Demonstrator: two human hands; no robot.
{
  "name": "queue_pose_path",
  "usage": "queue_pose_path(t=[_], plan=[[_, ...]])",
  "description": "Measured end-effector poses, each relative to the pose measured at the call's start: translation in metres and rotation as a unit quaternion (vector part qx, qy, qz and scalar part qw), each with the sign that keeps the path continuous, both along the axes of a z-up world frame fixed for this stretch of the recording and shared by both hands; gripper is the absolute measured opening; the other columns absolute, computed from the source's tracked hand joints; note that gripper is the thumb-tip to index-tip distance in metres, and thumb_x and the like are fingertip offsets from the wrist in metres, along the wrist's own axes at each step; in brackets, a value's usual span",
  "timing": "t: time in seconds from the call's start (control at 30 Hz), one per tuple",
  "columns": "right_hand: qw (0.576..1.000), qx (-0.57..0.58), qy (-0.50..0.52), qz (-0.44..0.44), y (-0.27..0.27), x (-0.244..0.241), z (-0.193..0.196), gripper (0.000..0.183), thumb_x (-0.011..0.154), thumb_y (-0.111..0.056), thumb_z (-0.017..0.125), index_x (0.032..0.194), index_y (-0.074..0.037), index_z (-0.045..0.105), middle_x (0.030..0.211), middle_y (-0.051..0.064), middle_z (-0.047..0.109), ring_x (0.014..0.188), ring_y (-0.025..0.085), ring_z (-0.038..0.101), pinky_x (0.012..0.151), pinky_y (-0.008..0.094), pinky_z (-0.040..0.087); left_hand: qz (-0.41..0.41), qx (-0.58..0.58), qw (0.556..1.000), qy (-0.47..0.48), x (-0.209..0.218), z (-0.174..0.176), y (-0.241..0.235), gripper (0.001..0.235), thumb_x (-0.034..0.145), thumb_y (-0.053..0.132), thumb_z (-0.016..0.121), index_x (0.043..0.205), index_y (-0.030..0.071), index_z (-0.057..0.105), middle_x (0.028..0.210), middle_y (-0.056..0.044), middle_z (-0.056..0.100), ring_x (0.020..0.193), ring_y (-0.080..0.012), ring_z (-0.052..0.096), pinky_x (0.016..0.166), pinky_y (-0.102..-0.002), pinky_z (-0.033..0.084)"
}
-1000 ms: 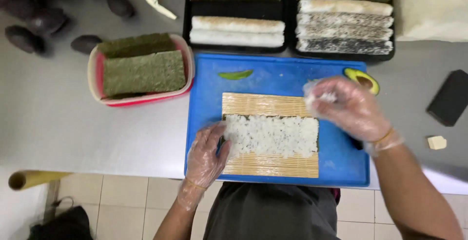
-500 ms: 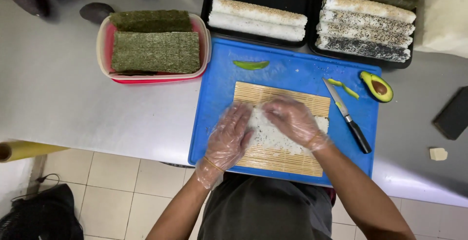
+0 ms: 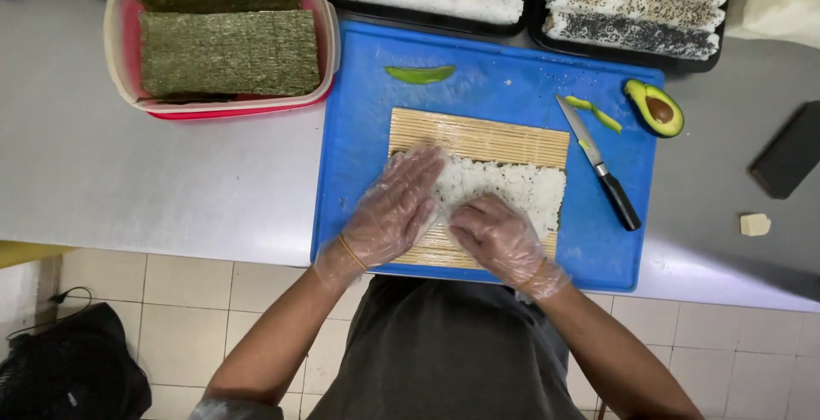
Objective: Assembling a sushi roll by spreading rice on a nori sheet and rolling it with a bamboo mat.
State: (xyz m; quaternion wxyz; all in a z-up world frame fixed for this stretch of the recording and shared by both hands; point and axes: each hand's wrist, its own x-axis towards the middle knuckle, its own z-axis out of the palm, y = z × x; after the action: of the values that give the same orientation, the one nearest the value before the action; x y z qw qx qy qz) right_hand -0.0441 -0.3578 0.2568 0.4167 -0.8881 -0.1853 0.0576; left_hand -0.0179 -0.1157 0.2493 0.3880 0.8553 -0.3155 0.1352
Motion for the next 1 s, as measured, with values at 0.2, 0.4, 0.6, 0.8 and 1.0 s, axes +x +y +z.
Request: queue_pose_path(t=[0.2, 0.4, 0.6, 0.8, 1.0], plan=[[0.989, -0.077, 0.069, -0.102, -0.043, -0.001, 0.029, 0.027, 0.093, -0.028, 0.089, 0.117, -0.025, 0.078, 0.112, 0.003, 0.078, 0.091, 0.031, 0.081, 0.078, 0.05, 0.067, -0.012, 0.083, 0.992, -0.099, -0.045, 0.018, -0.014, 0.04, 0.11, 0.019, 0.065, 0.144, 0.001, 0.074, 0.147, -0.024, 0.073, 0.141, -0.0443, 0.069, 0.122, -0.058, 0.053], [0.977, -0.074, 0.106, -0.169, -0.101, -0.02, 0.075, 0.038, 0.093, 0.0, 0.078, 0.127, -0.015, 0.073, 0.119, 0.013, 0.078, 0.105, 0.039, 0.081, 0.084, 0.051, 0.067, -0.047, 0.136, 0.989, -0.043, -0.046, 0.026, -0.019, 0.044, 0.108, 0.024, 0.064, 0.145, 0.0, 0.071, 0.149, -0.025, 0.071, 0.143, -0.0439, 0.066, 0.124, -0.06, 0.048], [0.969, -0.199, -0.104, -0.1, -0.103, -0.033, 0.016, 0.016, 0.098, -0.018, 0.087, 0.114, -0.02, 0.084, 0.108, 0.005, 0.08, 0.095, 0.03, 0.081, 0.081, 0.042, 0.069, -0.009, 0.124, 0.988, -0.095, -0.035, 0.006, -0.042, 0.032, 0.103, 0.022, 0.074, 0.128, 0.002, 0.079, 0.126, -0.023, 0.077, 0.127, -0.0427, 0.074, 0.112, -0.059, 0.058], [0.956, -0.199, -0.147, -0.159, -0.115, -0.05, 0.006, 0.014, 0.098, -0.023, 0.088, 0.112, -0.023, 0.084, 0.106, 0.0, 0.08, 0.098, 0.026, 0.08, 0.083, 0.039, 0.068, 0.01, 0.152, 0.986, -0.061, -0.025, 0.016, -0.042, 0.066, 0.11, 0.043, 0.063, 0.161, 0.001, 0.053, 0.16, -0.027, 0.056, 0.155, -0.0431, 0.049, 0.126, -0.056, 0.044], [0.959, -0.172, -0.108, -0.198, -0.094, -0.049, 0.026, 0.015, 0.097, -0.015, 0.083, 0.112, -0.019, 0.085, 0.108, 0.001, 0.081, 0.094, 0.028, 0.081, 0.084, 0.042, 0.068, 0.083, 0.257, 0.96, 0.066, -0.018, 0.008, -0.027, 0.116, 0.102, 0.081, 0.056, 0.177, -0.003, 0.033, 0.184, -0.031, 0.03, 0.171, -0.0493, 0.024, 0.139, -0.06, 0.02]])
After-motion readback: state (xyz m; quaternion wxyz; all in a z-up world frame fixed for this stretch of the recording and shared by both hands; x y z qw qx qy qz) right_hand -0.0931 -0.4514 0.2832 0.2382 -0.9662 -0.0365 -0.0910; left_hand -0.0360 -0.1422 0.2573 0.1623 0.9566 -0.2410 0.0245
